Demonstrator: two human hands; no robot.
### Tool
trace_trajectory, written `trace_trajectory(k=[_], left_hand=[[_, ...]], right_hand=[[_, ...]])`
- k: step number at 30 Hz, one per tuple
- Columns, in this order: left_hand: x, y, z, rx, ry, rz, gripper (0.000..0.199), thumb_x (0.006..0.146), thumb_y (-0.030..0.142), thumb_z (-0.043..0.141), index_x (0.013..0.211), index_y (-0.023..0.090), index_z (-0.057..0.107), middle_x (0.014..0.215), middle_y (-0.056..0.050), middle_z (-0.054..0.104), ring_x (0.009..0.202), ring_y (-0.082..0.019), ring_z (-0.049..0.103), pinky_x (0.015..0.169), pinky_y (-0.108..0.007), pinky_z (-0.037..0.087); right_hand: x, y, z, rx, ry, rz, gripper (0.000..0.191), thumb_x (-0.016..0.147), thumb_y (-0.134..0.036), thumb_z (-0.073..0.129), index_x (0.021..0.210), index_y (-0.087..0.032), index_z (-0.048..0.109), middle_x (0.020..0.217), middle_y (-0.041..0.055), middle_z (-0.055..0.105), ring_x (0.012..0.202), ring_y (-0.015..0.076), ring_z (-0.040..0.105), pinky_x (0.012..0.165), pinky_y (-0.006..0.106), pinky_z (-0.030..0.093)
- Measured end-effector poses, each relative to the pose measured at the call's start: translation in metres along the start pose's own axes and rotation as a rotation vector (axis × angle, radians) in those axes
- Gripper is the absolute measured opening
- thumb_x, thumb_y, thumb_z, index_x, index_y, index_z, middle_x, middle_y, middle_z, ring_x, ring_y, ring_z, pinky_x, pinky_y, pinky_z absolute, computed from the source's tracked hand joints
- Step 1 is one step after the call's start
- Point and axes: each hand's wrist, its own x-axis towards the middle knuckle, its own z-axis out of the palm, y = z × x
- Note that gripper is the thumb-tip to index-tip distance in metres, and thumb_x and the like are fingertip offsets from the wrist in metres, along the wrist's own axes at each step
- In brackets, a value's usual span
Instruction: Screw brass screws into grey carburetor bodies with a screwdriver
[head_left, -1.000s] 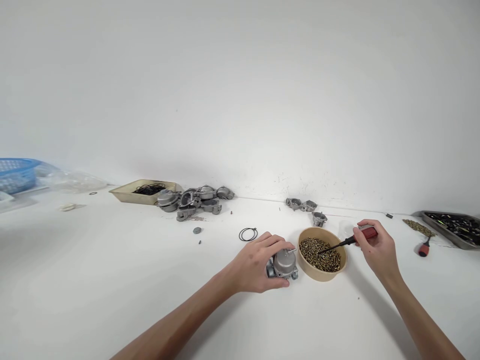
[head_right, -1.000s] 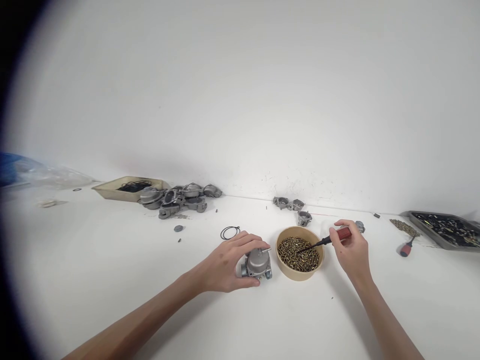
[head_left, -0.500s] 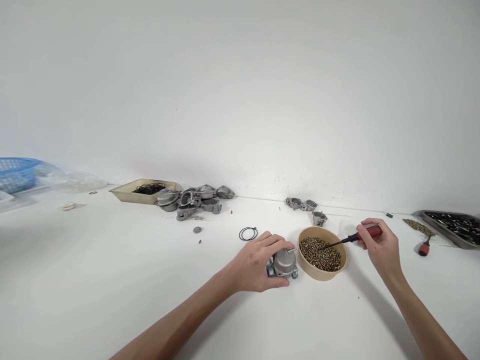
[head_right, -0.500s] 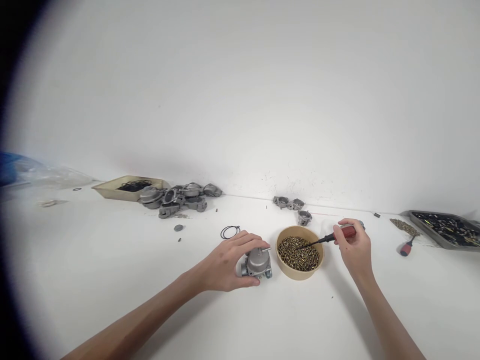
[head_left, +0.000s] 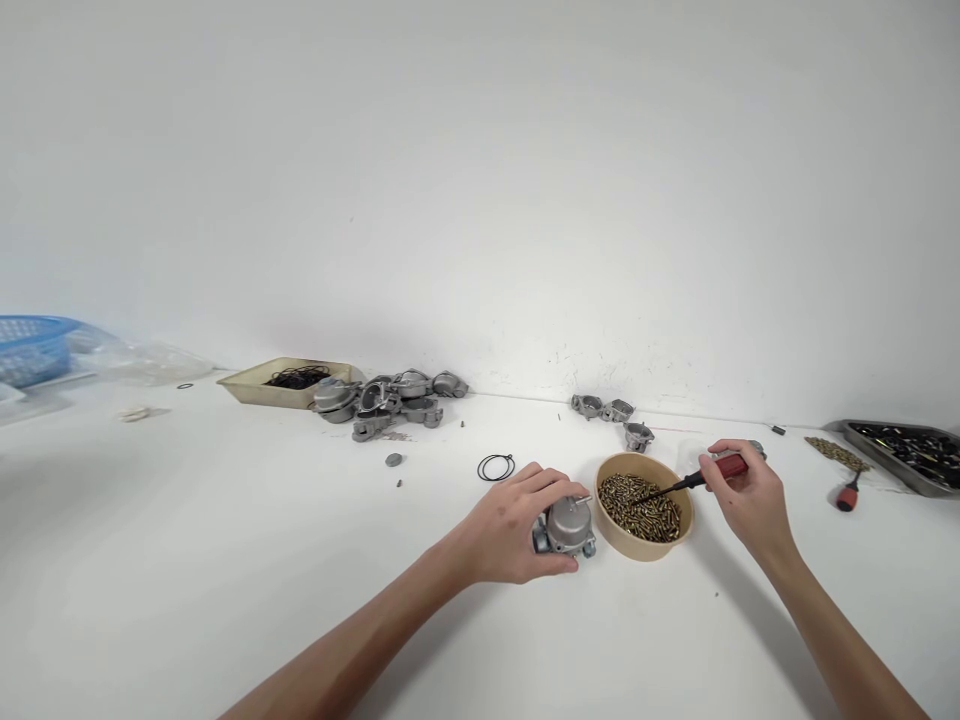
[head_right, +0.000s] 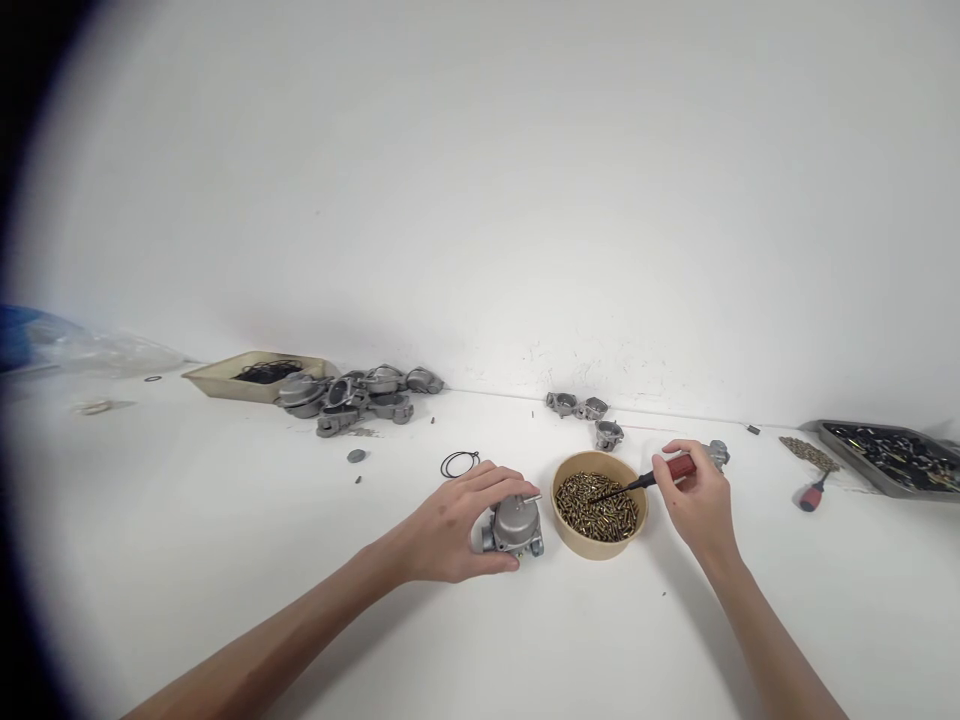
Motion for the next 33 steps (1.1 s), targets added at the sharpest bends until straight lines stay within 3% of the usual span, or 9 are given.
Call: trace_trajectory(k=[6, 16, 33], left_hand=[[0.0, 0.0, 0.001, -0.002, 0.005, 0.006, 0.067, 0.081, 0.041, 0.087, 0.137, 0.026, 0.055, 0.128, -0.008, 0.07, 0.111, -0.031, 0.064, 0.092, -0.045, 0.054], [-0.001, -0.003, 0.002, -0.006, 0.016, 0.022, 0.069, 0.08, 0.041, 0.089, 0.138, 0.024, 0.055, 0.128, -0.008, 0.07, 0.11, -0.03, 0.063, 0.092, -0.044, 0.053], [-0.001, -0.003, 0.003, 0.0, 0.023, 0.038, 0.07, 0.08, 0.041, 0.09, 0.138, 0.023, 0.056, 0.126, -0.009, 0.071, 0.108, -0.03, 0.064, 0.089, -0.042, 0.052]], right_hand=[[-0.003, -0.007, 0.001, -0.022, 0.029, 0.019, 0.03, 0.086, -0.055, 0.072, 0.097, -0.027, 0.066, 0.07, 0.0006, 0.069, 0.063, 0.0233, 0.07, 0.065, 0.036, 0.057], [-0.003, -0.012, 0.0, 0.128, 0.071, 0.088, 0.032, 0.083, -0.054, 0.076, 0.096, -0.026, 0.066, 0.071, 0.0011, 0.067, 0.063, 0.0225, 0.067, 0.068, 0.038, 0.059], [-0.008, -0.031, 0.001, 0.282, 0.057, 0.118, 0.044, 0.078, -0.06, 0.084, 0.094, -0.023, 0.066, 0.065, 0.0004, 0.066, 0.055, 0.0166, 0.061, 0.049, 0.026, 0.047]])
